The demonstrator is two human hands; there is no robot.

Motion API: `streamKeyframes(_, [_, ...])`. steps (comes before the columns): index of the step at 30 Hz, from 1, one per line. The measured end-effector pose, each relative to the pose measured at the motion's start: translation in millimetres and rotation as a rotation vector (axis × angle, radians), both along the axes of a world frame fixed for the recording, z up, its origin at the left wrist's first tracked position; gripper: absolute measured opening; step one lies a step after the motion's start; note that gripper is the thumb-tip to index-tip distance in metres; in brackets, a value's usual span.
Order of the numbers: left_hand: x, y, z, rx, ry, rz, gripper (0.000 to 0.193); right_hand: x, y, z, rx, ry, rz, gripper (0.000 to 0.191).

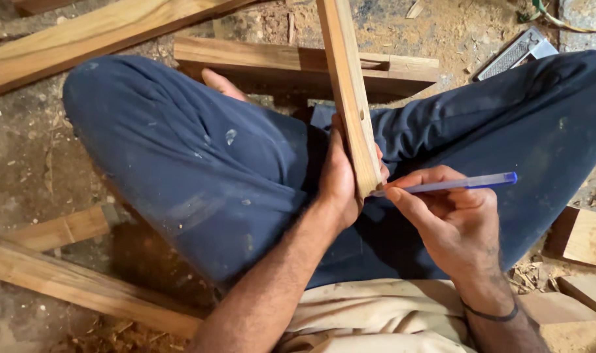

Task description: The person sits on the workshop floor and marks a wooden bar with a pen, then cuts the bar with a handheld circular saw. They reposition the wood, make additional cuts, and fit a small cut piece against another wooden component.

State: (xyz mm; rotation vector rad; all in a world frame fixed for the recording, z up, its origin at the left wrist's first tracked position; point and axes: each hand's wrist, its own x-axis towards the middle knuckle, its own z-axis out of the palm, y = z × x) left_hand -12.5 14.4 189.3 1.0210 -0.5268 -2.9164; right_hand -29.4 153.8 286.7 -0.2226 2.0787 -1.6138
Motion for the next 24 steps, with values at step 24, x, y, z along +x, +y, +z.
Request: streamKeyframes(24, [3,-14,2,-0.01,0.023,-0.015,0.069,-2,-27,11,0.101,0.19,0.062,0.008])
